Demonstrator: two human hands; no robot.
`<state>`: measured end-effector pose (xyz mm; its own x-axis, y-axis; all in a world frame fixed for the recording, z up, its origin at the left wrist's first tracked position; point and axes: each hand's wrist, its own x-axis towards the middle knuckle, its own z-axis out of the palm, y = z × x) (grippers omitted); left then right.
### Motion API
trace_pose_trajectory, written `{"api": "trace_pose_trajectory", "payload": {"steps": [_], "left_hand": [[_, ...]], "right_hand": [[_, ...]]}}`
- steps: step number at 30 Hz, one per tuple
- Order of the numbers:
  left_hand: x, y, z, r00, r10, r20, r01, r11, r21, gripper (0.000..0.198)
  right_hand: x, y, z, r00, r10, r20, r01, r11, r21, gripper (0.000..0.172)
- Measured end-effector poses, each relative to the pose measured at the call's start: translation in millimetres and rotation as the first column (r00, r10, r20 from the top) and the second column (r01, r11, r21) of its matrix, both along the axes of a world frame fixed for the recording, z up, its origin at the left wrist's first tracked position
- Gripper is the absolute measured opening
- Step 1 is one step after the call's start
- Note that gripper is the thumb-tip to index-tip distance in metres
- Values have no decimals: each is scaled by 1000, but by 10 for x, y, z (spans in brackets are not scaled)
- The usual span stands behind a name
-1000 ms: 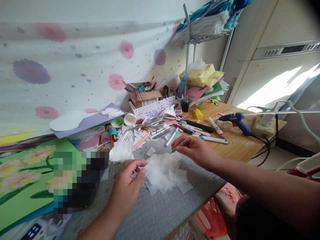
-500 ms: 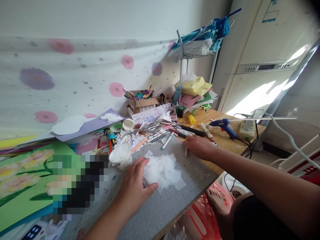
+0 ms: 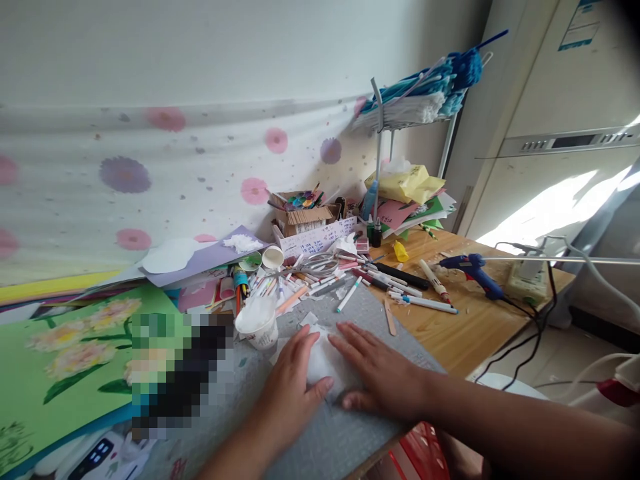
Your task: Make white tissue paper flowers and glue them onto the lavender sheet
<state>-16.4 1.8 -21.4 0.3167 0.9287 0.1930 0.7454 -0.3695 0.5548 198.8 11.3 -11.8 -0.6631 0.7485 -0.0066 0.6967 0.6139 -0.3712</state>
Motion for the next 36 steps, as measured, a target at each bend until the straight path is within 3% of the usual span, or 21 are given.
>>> {"api": "trace_pose_trajectory", "payload": {"steps": [4, 7, 10, 13, 17, 19, 21, 23, 26, 29, 36], "left_hand": [[12, -2, 20, 993, 3, 117, -1, 1000, -16, 56], [-25, 19, 20, 957, 35, 289, -23, 999, -45, 55], [-113, 29, 29, 884, 140, 446, -139, 990, -36, 41], [-227, 3, 96, 833, 253, 492, -312, 949, 40, 23], [-364, 8, 293, 865, 267, 425, -430, 832, 351, 15], [-435, 73, 388, 891, 321, 321, -447, 746, 494, 26], [-511, 171, 439, 900, 387, 202, -431, 720, 543, 42], [-576, 273, 433, 899, 423, 115, -421, 759, 497, 55], [-619, 373, 367, 875, 478, 70, -477, 833, 281, 64], [-606, 400, 327, 847, 529, 55, -532, 839, 115, 61], [-667, 541, 529, 775, 630, 46, -622, 749, 231, 50]], "right_hand": [[-219, 112, -42, 991, 86, -101, -89, 996, -24, 105], [-344, 215, -21, 988, 111, -111, -116, 992, -38, 110], [-435, 297, 43, 985, 141, -98, -143, 990, -8, 102], [-475, 366, 112, 983, 165, -77, -163, 986, 26, 85], [-468, 456, 140, 988, 146, -52, -144, 988, 48, 75], [-462, 498, 135, 988, 144, -49, -142, 989, 50, 84], [-467, 536, 137, 988, 148, -46, -145, 988, 53, 93], [-487, 569, 156, 988, 146, -41, -144, 988, 57, 95], [-537, 606, 206, 990, 136, -24, -134, 989, 60, 93], [-591, 627, 250, 991, 134, 21, -135, 988, 81, 86], [-638, 631, 263, 985, 159, 74, -163, 985, 51, 59]]}}
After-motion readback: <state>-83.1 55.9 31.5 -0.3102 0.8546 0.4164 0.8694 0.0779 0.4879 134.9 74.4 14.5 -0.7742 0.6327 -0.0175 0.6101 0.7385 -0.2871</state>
